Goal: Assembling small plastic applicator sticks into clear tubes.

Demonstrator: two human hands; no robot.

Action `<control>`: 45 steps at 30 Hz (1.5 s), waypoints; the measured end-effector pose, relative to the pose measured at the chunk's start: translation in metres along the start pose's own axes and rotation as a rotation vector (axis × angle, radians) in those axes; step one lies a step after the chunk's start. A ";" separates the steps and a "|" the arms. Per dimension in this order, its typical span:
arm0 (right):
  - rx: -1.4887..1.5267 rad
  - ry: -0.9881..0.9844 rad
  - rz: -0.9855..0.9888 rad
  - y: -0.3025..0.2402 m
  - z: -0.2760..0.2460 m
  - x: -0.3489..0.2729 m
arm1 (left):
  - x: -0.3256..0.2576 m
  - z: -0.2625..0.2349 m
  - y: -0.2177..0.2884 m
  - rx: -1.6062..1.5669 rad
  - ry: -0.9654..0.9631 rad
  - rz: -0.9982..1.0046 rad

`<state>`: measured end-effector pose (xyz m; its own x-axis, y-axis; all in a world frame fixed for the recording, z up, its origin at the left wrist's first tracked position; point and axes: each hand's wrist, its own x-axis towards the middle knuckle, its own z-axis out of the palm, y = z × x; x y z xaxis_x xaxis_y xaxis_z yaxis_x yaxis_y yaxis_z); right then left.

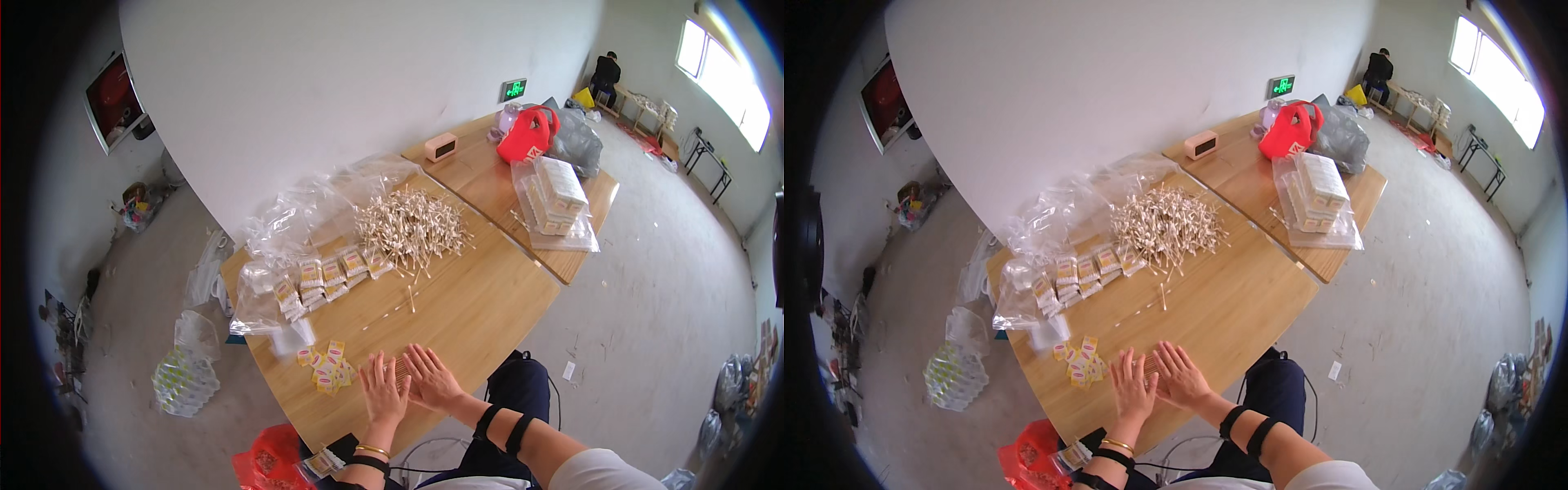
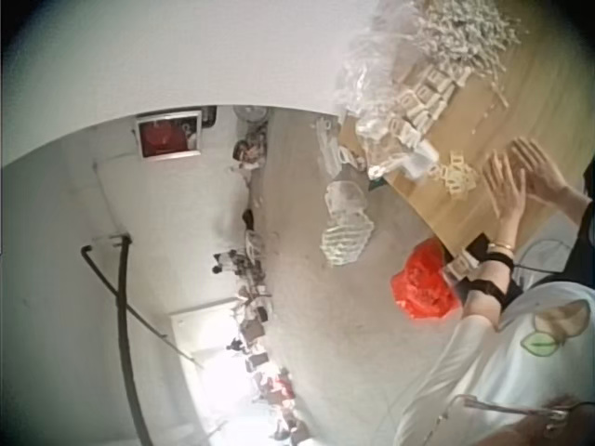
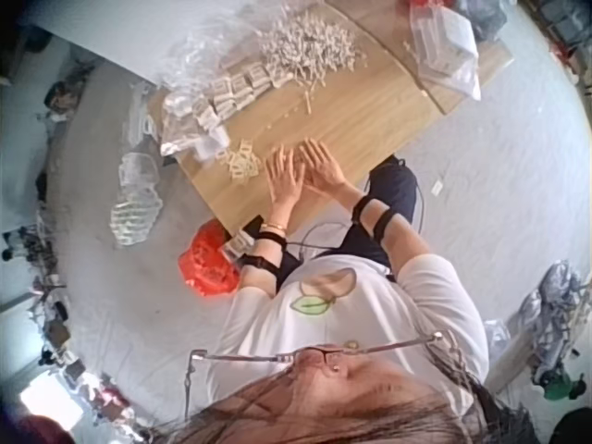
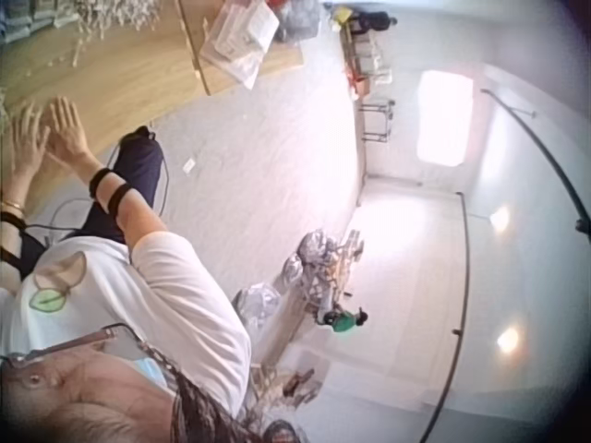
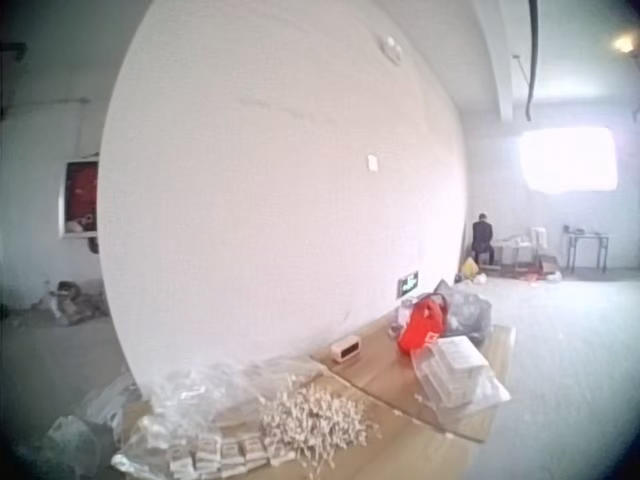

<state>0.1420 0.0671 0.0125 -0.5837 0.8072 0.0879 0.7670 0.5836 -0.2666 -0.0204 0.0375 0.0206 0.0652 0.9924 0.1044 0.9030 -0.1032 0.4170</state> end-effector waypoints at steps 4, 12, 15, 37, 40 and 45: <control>0.028 0.006 0.007 -0.003 -0.003 0.000 | 0.003 0.000 -0.006 0.055 -0.030 0.019; 0.008 0.064 -0.015 -0.004 0.000 0.000 | 0.038 -0.001 -0.018 0.167 0.070 0.027; -0.018 0.041 -0.006 -0.001 -0.001 0.000 | 0.039 -0.009 -0.013 0.045 0.114 0.055; -0.022 -0.033 -0.064 -0.001 0.001 0.008 | -0.027 0.021 -0.004 0.084 -0.026 -0.084; -0.161 -0.039 -0.061 0.001 0.014 0.009 | -0.018 0.019 0.001 0.083 -0.079 -0.052; -0.103 -0.054 -0.058 0.004 0.004 0.009 | -0.029 0.003 0.005 -0.002 -0.021 -0.061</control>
<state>0.1387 0.0764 0.0082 -0.6393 0.7674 0.0483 0.7530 0.6376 -0.1627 -0.0166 0.0084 0.0170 0.0187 0.9980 0.0599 0.9049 -0.0424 0.4235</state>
